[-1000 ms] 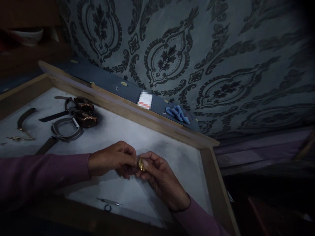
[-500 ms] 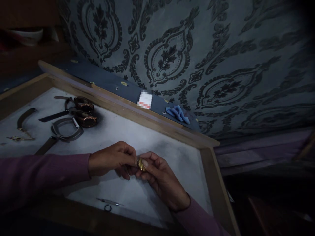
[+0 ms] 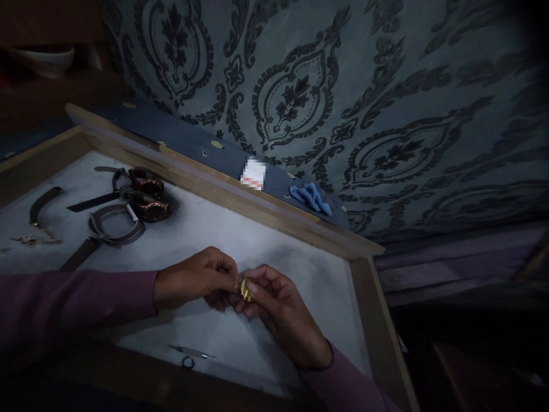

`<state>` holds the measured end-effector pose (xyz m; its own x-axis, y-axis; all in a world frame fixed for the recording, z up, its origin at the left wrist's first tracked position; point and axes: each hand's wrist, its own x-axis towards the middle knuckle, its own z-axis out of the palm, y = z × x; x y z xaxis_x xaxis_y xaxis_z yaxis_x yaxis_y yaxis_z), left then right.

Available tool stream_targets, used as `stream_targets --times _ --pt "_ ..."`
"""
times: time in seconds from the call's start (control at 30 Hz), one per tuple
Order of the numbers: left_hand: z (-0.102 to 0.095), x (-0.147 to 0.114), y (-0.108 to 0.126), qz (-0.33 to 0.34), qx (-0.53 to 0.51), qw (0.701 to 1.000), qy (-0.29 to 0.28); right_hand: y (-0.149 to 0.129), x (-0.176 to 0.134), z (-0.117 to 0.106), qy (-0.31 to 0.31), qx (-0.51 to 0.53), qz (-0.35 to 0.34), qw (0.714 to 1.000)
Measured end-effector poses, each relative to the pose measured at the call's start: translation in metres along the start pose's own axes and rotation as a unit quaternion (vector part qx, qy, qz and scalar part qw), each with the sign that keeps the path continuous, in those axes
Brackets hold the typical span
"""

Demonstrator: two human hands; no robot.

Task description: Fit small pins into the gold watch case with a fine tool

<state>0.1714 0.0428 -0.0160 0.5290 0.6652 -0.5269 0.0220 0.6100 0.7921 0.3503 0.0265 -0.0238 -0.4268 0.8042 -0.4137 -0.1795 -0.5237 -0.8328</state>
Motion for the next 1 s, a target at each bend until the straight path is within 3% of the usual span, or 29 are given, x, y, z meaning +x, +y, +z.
stream_targets --times 0.53,1.0 --pt "-0.0073 -0.0009 -0.0009 0.046 0.09 0.993 -0.053 0.004 -0.0072 0.001 -0.004 -0.1 -0.084 0.991" --pt "-0.0055 0.002 -0.0028 0.034 0.094 0.995 -0.006 0.0063 -0.0028 -0.0026 0.005 -0.077 -0.057 0.995"
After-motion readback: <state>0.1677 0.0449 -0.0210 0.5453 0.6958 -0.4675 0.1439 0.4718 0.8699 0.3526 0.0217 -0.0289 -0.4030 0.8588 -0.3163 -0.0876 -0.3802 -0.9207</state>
